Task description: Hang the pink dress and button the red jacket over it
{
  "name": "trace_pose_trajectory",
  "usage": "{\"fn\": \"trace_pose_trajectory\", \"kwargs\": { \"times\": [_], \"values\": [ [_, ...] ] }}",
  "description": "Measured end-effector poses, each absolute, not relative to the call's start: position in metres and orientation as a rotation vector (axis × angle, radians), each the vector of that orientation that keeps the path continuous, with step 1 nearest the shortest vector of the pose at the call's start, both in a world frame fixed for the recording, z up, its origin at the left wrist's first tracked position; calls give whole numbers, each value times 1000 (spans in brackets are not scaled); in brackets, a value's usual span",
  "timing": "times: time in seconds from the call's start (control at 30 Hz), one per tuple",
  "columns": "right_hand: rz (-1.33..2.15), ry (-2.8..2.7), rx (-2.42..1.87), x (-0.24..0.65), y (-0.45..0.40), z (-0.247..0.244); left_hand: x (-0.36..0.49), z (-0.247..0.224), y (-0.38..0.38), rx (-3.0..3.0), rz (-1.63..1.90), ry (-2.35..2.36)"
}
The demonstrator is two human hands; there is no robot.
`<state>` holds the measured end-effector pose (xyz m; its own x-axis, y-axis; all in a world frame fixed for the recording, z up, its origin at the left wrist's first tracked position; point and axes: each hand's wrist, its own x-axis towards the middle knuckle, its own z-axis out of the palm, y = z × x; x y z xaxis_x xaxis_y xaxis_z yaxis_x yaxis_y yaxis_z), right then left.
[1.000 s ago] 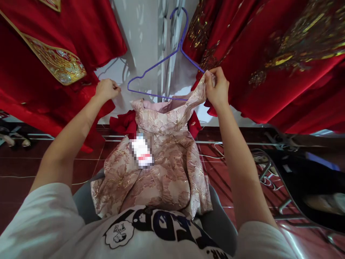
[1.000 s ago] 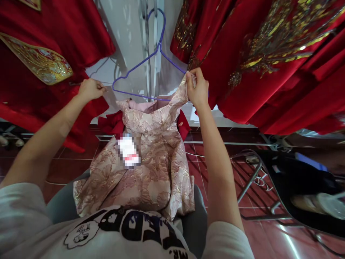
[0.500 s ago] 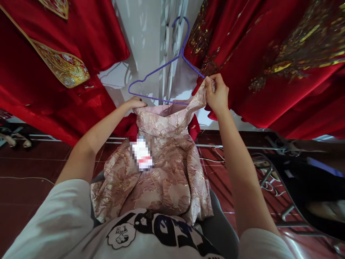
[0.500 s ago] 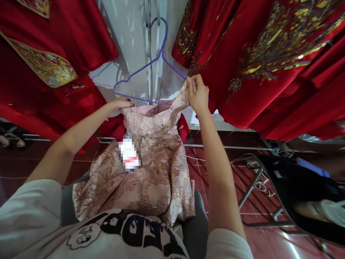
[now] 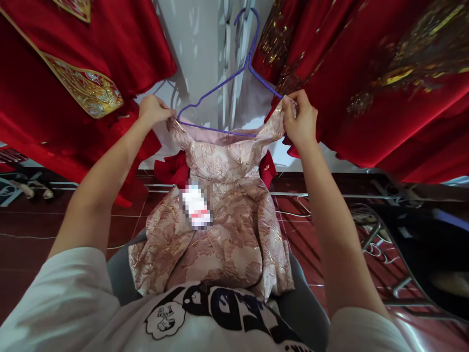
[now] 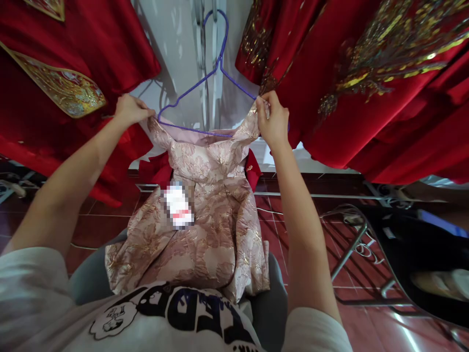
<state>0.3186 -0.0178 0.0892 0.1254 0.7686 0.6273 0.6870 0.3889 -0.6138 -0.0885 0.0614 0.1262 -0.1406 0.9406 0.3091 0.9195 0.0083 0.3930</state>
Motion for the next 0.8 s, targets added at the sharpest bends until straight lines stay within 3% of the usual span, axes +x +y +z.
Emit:
{"fn": "trace_pose_trajectory", "kwargs": {
  "times": [0.13,0.3,0.47,0.67,0.8],
  "values": [
    [-37,-1619,-1370,312,-23,89,-56,148,44,2235,846,2133],
    [47,-1558,-1395,300,-30,85,-10,163,45,2379,1056,1963],
    [42,-1543,-1399,299,-27,80,9,162,47,2196,1092,1715],
    [14,-1535,-1351,297,-15,71,-37,126,29,1800,979,1562],
    [24,-1549,-1342,296,-16,71,-85,78,17,1936,558,1807]
  ]
}}
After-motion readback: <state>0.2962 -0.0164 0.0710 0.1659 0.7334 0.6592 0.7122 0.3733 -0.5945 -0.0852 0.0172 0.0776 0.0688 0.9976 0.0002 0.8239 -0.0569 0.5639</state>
